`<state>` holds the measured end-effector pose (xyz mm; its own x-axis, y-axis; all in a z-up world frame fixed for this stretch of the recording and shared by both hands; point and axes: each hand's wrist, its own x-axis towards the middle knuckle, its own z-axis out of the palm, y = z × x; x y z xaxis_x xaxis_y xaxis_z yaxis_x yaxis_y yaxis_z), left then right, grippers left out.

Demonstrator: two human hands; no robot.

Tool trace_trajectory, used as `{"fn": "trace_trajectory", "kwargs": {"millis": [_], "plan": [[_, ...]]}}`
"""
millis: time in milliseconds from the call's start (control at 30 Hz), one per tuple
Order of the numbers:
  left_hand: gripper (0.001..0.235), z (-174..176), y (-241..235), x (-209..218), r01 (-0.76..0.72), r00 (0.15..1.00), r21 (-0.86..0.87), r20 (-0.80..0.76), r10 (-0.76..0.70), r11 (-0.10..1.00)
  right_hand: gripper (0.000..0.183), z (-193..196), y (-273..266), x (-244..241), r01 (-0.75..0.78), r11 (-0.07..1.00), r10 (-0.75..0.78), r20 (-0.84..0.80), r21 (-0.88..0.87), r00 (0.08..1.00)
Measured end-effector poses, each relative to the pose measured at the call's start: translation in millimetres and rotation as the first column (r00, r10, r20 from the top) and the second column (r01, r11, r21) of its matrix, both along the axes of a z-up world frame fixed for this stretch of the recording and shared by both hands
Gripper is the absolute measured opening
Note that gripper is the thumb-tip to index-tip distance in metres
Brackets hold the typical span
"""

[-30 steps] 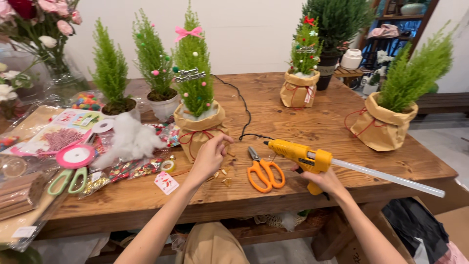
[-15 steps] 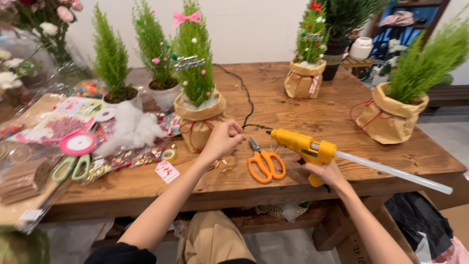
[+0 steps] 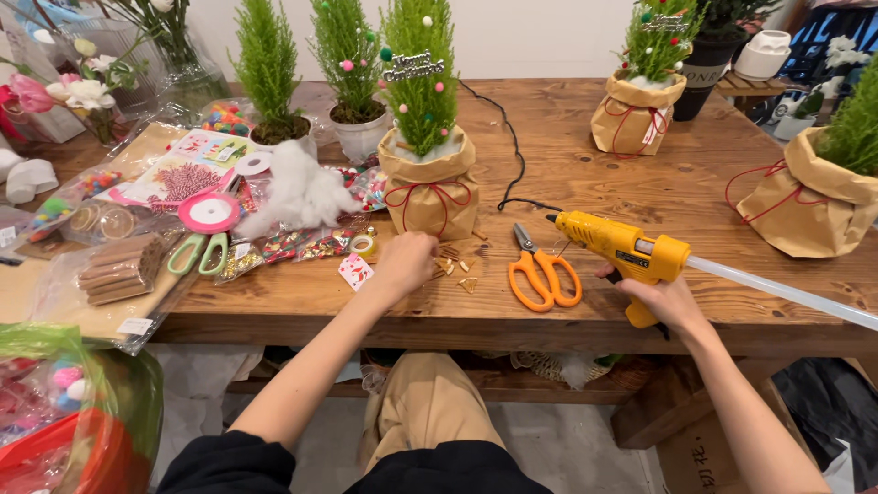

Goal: The person decorates small potted cypress plants by hand with white stuffing material, a red ribbon, and small festive ornaments using a hot glue gun.

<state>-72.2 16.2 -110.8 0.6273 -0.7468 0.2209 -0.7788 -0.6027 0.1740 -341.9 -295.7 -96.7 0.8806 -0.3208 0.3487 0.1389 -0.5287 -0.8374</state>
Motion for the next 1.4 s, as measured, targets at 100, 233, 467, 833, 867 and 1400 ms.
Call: {"fn": "trace_trajectory", "kwargs": {"millis": [100,233,467,833,867,1400], "plan": [[0.015,10.5,-10.8,-15.1,0.056,0.998,-0.030,-0.037,-0.058,0.998,0.018,6.5,10.1,0.7,0.054,0.998,-0.056,-0.042,-0.041,0.998],[0.012,1.5,-33.6,-14.8,0.109,0.993,-0.059,-0.032,-0.111,0.992,0.017,12.9,19.2,-1.3,0.083,0.995,-0.085,-0.033,-0.047,0.996],[0.013,-9.8,-47.1,-17.7,0.034,0.999,-0.009,0.016,-0.034,0.999,0.028,6.4,12.5,-1.7,0.084,0.994,-0.090,-0.078,-0.071,0.993],[0.014,14.7,-58.5,-8.4,-0.048,0.943,-0.398,-0.321,-0.090,0.916,0.027,8.0,14.1,0.2,0.126,0.992,-0.126,-0.074,-0.006,0.989],[0.016,31.3,-61.0,-12.0,-0.026,0.931,-0.448,-0.336,-0.142,0.894,0.023,7.2,12.3,-0.1,0.096,0.995,-0.096,-0.035,-0.009,0.995],[0.031,73.4,-139.9,-24.8,-0.031,0.677,-0.634,-0.582,-0.450,0.773,0.012,11.2,13.4,-4.0,0.015,0.999,-0.009,0.107,-0.052,0.994]]}}
